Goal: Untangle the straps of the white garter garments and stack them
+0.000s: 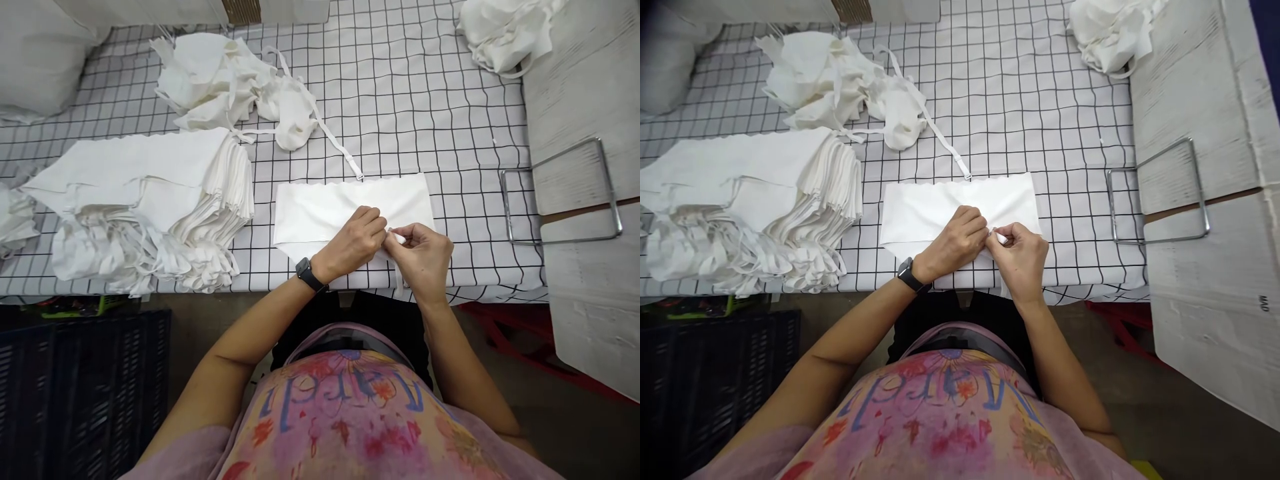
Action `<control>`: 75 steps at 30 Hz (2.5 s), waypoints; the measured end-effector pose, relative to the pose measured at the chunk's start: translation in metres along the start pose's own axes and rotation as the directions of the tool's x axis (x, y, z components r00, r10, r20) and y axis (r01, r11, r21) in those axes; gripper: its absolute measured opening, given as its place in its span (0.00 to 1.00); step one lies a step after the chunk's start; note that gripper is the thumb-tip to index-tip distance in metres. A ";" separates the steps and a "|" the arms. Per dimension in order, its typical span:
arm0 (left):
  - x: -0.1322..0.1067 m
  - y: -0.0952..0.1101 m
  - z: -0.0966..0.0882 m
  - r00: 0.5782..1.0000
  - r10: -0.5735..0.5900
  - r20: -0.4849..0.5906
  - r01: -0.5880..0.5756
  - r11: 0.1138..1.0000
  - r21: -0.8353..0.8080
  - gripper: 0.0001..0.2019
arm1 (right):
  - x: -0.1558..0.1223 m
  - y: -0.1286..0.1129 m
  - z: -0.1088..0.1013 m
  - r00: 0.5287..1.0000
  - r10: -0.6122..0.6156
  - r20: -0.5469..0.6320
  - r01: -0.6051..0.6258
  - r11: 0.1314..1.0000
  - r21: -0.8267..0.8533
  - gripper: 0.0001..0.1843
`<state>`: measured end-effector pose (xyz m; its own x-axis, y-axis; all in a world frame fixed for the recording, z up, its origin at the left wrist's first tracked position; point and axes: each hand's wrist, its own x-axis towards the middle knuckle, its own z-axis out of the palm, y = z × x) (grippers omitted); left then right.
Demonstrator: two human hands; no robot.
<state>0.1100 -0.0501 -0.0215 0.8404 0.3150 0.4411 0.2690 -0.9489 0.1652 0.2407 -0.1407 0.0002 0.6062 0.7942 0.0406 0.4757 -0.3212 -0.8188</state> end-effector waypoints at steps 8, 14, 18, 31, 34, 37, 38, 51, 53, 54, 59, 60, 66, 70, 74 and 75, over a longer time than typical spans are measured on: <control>0.000 0.000 0.001 0.998 -0.012 -0.057 0.012 1.000 0.000 0.17 | 0.000 0.005 0.008 0.998 0.027 -0.064 -0.021 0.994 0.103 0.06; -0.001 0.001 0.003 0.997 -0.003 -0.074 0.001 1.000 -0.023 0.17 | -0.005 0.003 0.014 0.993 0.076 -0.093 -0.056 0.978 0.203 0.06; -0.001 0.002 0.004 0.992 0.006 -0.127 -0.008 1.000 -0.016 0.16 | -0.008 0.000 0.020 0.970 0.132 -0.202 -0.061 0.944 0.326 0.05; -0.003 0.000 0.008 0.998 -0.037 -0.053 0.040 0.996 0.074 0.15 | -0.030 -0.002 -0.045 0.927 0.241 0.286 -0.318 0.911 0.263 0.20; -0.001 0.001 0.002 0.996 -0.081 0.038 0.080 0.996 0.036 0.15 | -0.048 0.008 -0.060 0.898 0.251 0.362 -0.346 0.910 0.226 0.22; -0.004 0.002 -0.011 0.990 -0.100 0.101 0.106 0.993 -0.060 0.09 | -0.073 0.018 -0.073 0.935 0.220 0.277 -0.258 0.960 0.111 0.20; -0.008 0.003 -0.016 0.989 -0.109 0.098 0.119 0.987 -0.107 0.08 | -0.082 0.021 -0.077 0.961 0.193 0.198 -0.206 0.977 0.048 0.19; -0.125 0.001 -0.083 0.728 -0.631 -0.269 0.551 0.771 -0.319 0.06 | -0.118 0.028 0.028 0.737 -0.175 0.652 0.066 0.980 0.188 0.24; -0.132 0.005 -0.081 0.791 -0.575 -0.206 0.519 0.811 -0.272 0.06 | -0.116 0.019 0.047 0.737 -0.214 0.641 0.142 0.976 0.163 0.22; -0.134 0.007 -0.078 0.821 -0.544 -0.171 0.498 0.830 -0.251 0.06 | -0.116 0.015 0.054 0.736 -0.222 0.639 0.161 0.975 0.153 0.20; -0.137 0.015 -0.064 0.861 -0.503 -0.070 0.489 0.859 -0.154 0.06 | -0.122 0.004 0.051 0.708 -0.223 0.670 0.177 0.975 0.138 0.19; -0.137 0.016 -0.063 0.855 -0.514 -0.064 0.502 0.853 -0.140 0.07 | -0.124 0.003 0.044 0.686 -0.205 0.698 0.153 0.979 0.137 0.20; -0.137 0.016 -0.061 0.829 -0.555 -0.067 0.542 0.827 -0.150 0.06 | -0.138 0.004 -0.015 0.589 -0.122 0.799 -0.003 0.988 0.153 0.21; -0.136 0.017 -0.060 0.821 -0.563 -0.094 0.546 0.823 -0.157 0.05 | -0.145 0.009 -0.044 0.570 -0.082 0.818 0.009 0.996 0.093 0.20; -0.136 0.017 -0.058 0.815 -0.572 -0.092 0.555 0.817 -0.155 0.05 | -0.152 0.007 -0.068 0.631 -0.066 0.773 0.007 0.997 0.080 0.21; -0.136 0.017 -0.057 0.813 -0.576 -0.090 0.559 0.814 -0.158 0.06 | -0.153 0.004 -0.074 0.647 -0.061 0.760 0.000 0.997 0.081 0.22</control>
<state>-0.0269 -0.1077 -0.0283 0.4856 0.8043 0.3425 0.6148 -0.5927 0.5202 0.1971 -0.3018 0.0330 -0.1218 0.9255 -0.3587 0.4228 -0.2786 -0.8623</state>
